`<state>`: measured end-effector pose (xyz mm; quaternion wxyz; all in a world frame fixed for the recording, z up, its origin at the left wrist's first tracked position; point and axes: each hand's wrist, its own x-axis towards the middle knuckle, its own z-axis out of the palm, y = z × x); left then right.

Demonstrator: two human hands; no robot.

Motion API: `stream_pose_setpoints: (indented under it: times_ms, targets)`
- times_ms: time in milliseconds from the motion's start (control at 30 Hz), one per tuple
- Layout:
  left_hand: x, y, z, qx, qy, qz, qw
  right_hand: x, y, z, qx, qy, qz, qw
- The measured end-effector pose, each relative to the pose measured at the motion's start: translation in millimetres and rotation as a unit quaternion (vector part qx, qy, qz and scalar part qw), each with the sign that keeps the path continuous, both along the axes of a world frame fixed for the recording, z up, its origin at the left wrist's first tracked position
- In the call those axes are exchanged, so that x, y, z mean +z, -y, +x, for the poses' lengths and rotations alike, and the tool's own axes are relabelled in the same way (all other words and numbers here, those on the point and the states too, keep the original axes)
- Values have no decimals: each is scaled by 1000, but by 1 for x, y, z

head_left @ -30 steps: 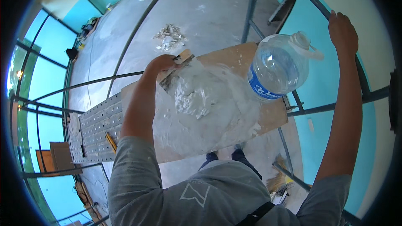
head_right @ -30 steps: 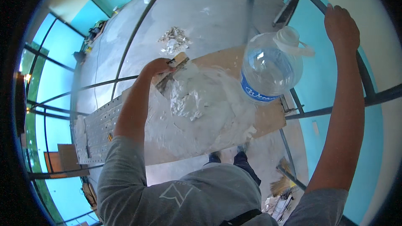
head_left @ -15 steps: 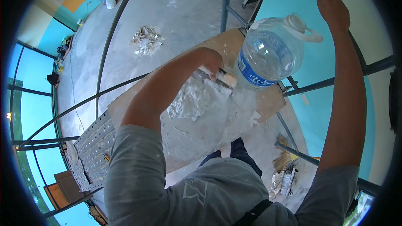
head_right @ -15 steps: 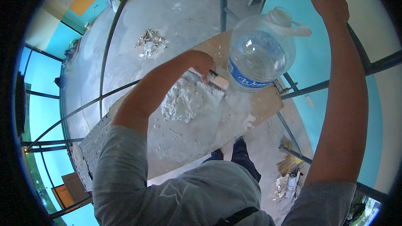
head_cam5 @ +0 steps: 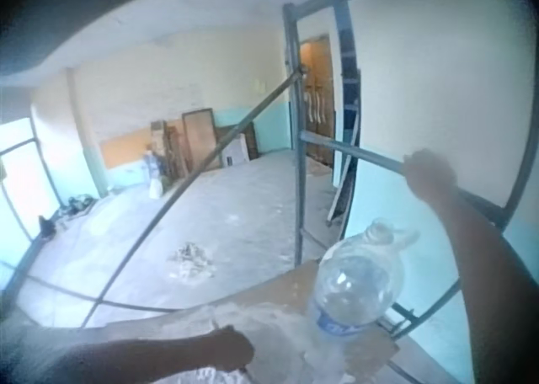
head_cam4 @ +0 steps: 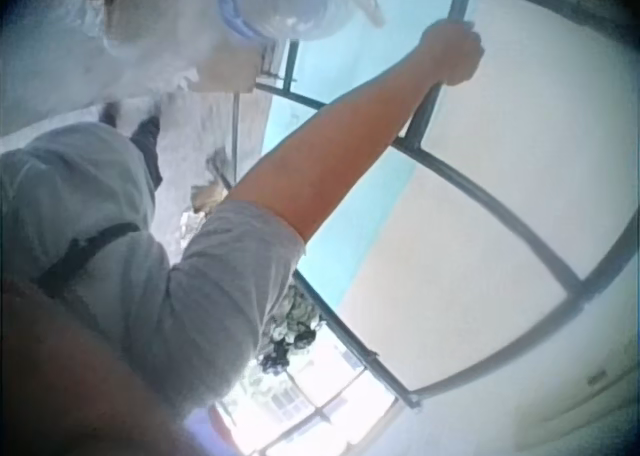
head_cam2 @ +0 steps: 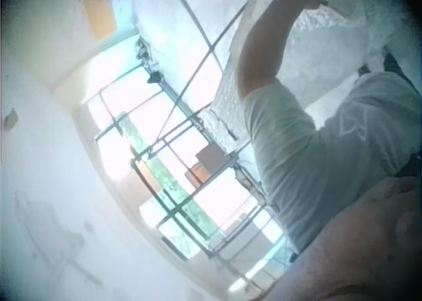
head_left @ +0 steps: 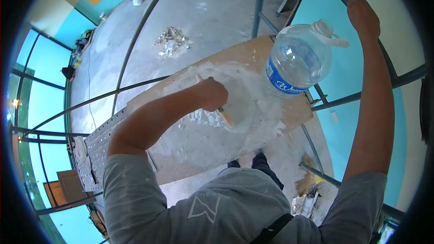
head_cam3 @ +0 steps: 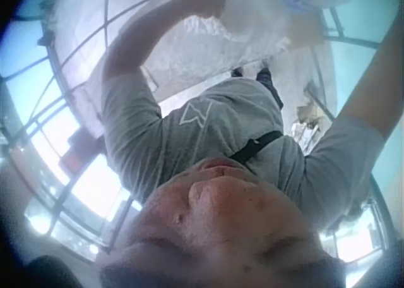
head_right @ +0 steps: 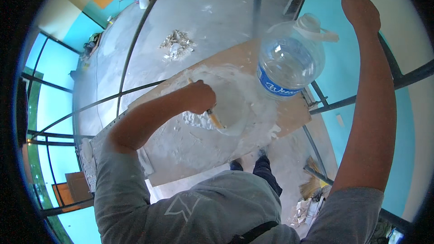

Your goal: The person mixes plaster on a board using putty knives. The person then applies the plaster onto the ceiling with the putty knives.

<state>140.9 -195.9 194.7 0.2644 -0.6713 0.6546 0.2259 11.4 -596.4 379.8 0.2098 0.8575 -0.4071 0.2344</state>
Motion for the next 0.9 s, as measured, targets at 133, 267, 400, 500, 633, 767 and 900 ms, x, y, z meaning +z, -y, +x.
stream_pose_setpoints:
  times_ms: [133, 267, 400, 500, 633, 767, 900]
  targets:
    - [19, -58, -10, 2, 37, -23, 999, 1, -9, 4, 25, -31, 0, 999]
    - [38, -100, -22, 151, -20, -266, 952, 9, -11, -2, 26, -27, 30, 999]
    - [32, -139, -63, 461, -62, -386, 797, -3, -18, 4, 34, 9, 42, 999]
    - [-6, -168, -93, 684, -116, -387, 607, 4, -19, -5, 44, 15, 18, 999]
    - [-98, -202, -157, 753, -368, -500, 218, 3, -12, -7, 35, 16, 8, 999]
    - [-119, -168, -197, 808, -402, -429, -41, 5, -15, -3, 21, 18, 20, 999]
    - [-116, -134, -170, 627, 22, -393, 672, 6, -14, -9, 27, 0, 6, 1000]
